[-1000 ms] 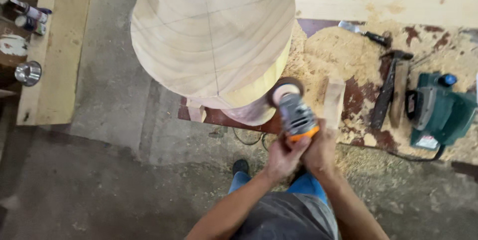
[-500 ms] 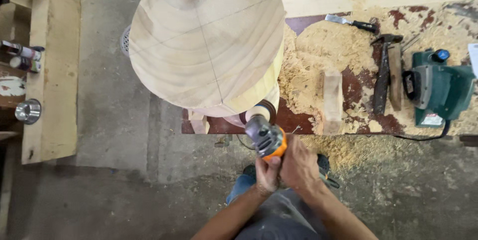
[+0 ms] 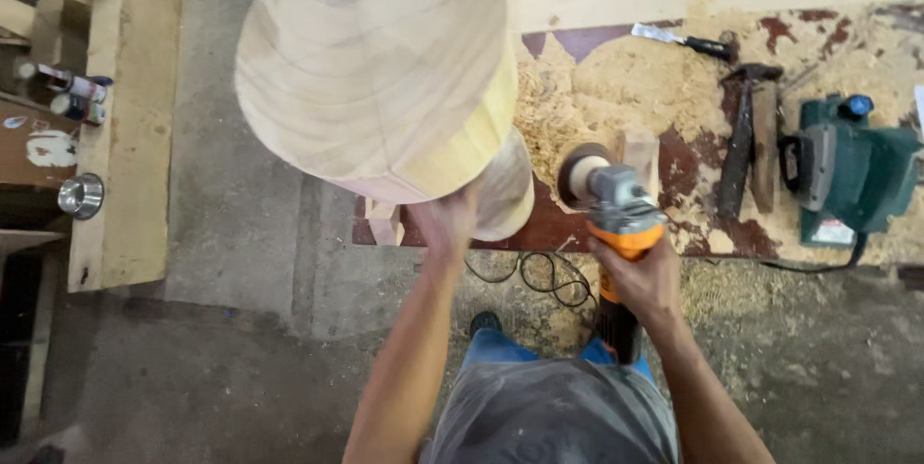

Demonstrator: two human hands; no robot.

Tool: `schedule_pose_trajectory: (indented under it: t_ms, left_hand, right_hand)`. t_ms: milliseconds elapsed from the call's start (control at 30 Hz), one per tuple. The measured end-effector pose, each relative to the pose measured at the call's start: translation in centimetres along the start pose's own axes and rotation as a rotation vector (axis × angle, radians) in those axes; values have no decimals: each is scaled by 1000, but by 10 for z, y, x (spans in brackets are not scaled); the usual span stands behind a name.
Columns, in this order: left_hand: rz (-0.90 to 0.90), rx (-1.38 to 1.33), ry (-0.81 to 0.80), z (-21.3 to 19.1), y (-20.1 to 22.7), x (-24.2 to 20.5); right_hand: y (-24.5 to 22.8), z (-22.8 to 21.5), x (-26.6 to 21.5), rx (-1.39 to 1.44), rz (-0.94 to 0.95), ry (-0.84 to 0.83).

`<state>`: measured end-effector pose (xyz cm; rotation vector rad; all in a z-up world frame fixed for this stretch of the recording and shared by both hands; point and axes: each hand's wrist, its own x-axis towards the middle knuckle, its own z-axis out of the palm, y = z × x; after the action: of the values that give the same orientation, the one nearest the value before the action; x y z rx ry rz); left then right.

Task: The person uses an angle grinder with a sanding disc to smooth the surface of a large wooden object. The person moves the tool around the curved surface, generating wood dust, and continues sanding different sections of the object.

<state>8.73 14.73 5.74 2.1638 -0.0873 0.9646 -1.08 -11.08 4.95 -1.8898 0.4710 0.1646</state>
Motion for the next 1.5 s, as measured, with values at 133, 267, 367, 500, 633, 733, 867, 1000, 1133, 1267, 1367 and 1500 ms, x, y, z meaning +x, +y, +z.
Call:
schedule_pose_trajectory:
  t_ms: [133,267,367,500,633,733,867,1000,1133,1267,1367,1500]
  left_hand:
    - [-184,27,-352,41,-80,8]
    - [-179,-10,-469,47,-119,10]
    - [-167,-20,-529,42,-126,13]
    - [-129,-33,-595,37,-125,24]
    - [-102,-52,-653,36,-125,28]
    - [-92,-49,-692,33,-131,34]
    - [-86,-44,-754,38,-137,48]
    - [-99,-24,-844,36,-136,61]
    - [-123,11,-936,14,-117,71]
    - [110,-697,-379,-75,-88,-2]
    - [17,-887,-398,-144,-61,-96]
    - [-737,-461,-1027,-171,-65,-170]
  right_hand:
    - [34,-14,-24,469,71,-11]
    - [63,-8,-51,745,205,18]
    - [75,7,-69,818,213,41]
    - [76,29,-90,874,205,80]
    - [74,50,-105,897,121,100]
    - [73,65,-110,758,101,117]
    - [70,85,-114,583,52,193]
    - [75,108,-116,388,-51,210]
    - [77,132,-116,107,-109,305]
    - [68,163,-108,209,-116,310]
    - [55,183,-109,77,-180,236]
    - [41,205,-101,-135,-233,37]
